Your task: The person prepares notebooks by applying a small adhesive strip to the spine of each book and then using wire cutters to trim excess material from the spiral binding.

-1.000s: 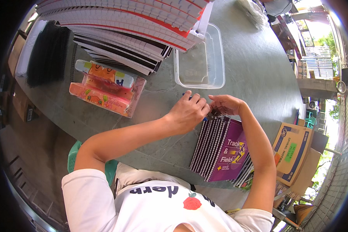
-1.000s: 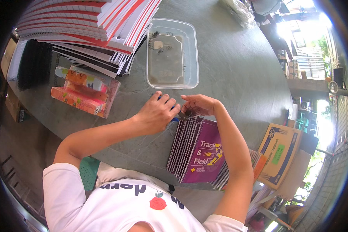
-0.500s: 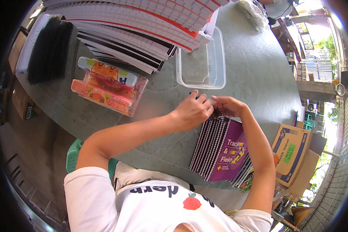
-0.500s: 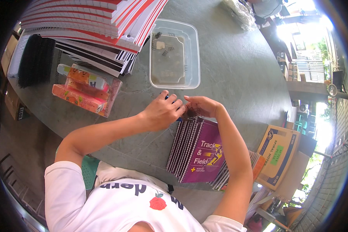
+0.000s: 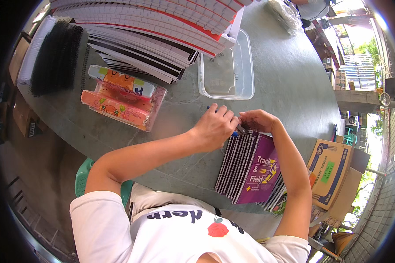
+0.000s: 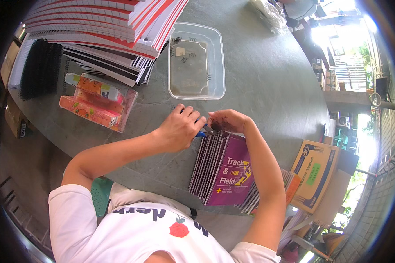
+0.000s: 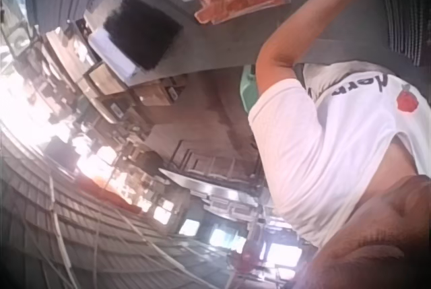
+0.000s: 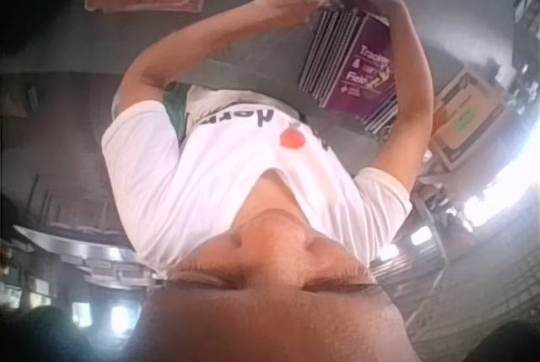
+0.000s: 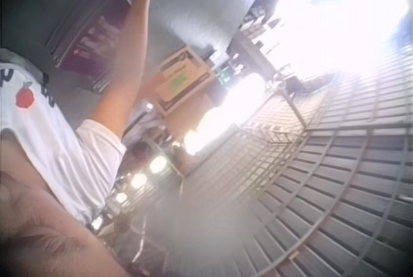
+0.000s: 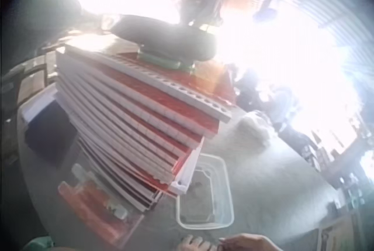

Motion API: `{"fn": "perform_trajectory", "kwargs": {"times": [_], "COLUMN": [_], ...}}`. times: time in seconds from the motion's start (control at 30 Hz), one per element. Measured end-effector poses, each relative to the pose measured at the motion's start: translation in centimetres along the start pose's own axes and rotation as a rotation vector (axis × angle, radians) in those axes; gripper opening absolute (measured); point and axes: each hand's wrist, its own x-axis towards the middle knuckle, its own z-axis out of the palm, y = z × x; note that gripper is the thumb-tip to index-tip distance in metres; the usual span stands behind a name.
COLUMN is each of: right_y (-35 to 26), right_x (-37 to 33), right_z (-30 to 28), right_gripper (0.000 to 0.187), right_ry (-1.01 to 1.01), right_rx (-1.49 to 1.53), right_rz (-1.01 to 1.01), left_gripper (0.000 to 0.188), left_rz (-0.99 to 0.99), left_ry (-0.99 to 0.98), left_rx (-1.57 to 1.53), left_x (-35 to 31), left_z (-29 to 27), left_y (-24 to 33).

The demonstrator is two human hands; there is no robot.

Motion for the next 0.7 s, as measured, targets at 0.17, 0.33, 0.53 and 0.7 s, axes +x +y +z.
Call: {"fn": "perform_trajectory", "kwargs": {"times": [0.17,0.33,0.53,0.7], "right_y": [-0.1,0.0,-0.1,0.0], "right_x": [0.0,-0.2,-0.3,-0.6], "right_z": [0.6,0.2,0.9,0.6], "right_gripper": [0.031,0.03,0.037,0.034], "right_ry": [0.07,-0.022,0.11,-0.082], "right_rx": [0.085,0.056,0.047,-0.015], "right_rz": [-0.005,-0.043,-0.004,-0.068], "left_gripper": [0.045,0.045,0.028,0.02], "left_rz": [-0.007,-0.004,0.011,-0.047], "left_ry": [0.01,-0.017,-0.016,-0.159], "left_rx": [0.034,-0.006,0.028,-0.085], "left_x": [0.2,0.2,0.6,0.7], "left_z": [-0.2,-0.2,1.0,1.1], "left_y": [-0.1,0.0,0.3,0.3]}}
